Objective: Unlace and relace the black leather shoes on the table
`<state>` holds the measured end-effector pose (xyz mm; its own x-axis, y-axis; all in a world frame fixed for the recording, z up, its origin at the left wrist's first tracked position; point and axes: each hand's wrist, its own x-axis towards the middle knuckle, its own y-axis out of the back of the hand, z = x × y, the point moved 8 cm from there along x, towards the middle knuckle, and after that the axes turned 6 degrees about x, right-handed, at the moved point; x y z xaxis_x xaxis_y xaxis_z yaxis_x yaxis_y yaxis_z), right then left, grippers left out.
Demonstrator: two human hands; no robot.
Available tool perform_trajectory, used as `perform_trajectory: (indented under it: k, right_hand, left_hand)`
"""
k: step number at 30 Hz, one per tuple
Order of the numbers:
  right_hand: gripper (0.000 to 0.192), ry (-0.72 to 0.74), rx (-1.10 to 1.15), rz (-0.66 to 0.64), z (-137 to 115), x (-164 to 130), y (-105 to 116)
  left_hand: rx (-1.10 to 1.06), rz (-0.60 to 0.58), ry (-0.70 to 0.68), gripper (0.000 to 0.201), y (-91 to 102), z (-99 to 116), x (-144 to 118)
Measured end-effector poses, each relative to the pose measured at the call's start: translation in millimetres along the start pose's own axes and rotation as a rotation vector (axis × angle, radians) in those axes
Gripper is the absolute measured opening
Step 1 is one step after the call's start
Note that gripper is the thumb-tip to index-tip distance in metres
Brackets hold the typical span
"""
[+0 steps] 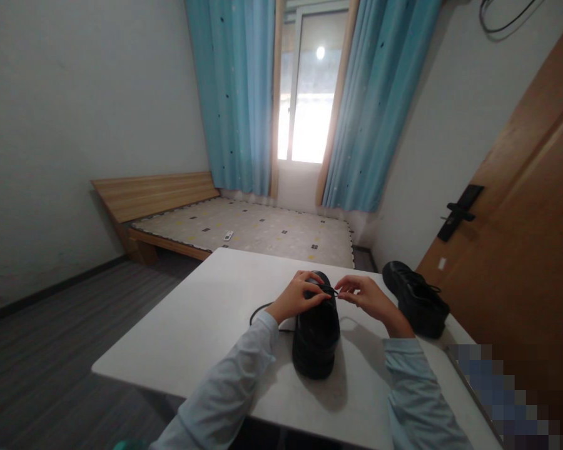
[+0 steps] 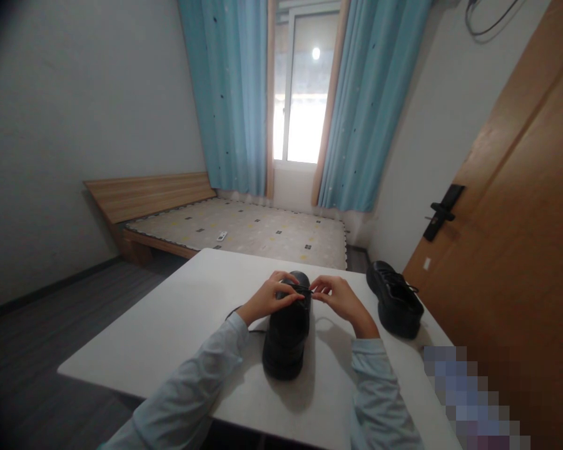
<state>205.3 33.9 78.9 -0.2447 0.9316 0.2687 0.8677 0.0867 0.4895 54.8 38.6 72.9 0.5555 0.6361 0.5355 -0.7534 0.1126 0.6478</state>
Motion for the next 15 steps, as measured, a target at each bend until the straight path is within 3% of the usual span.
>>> perform_trajectory:
  k: [11,15]
  right_hand:
    - [0.017,-0.078,0.072,-0.017,2.4,-0.5,-8.8]
    - [0.024,-0.093,0.034,0.008,4.8,-0.6,-7.4]
  left_hand:
    - [-0.041,-0.020,0.020,0.017,-3.2,-0.4,0.1]
    - [-0.049,0.043,0.058,0.022,-0.1,-1.4,0.3]
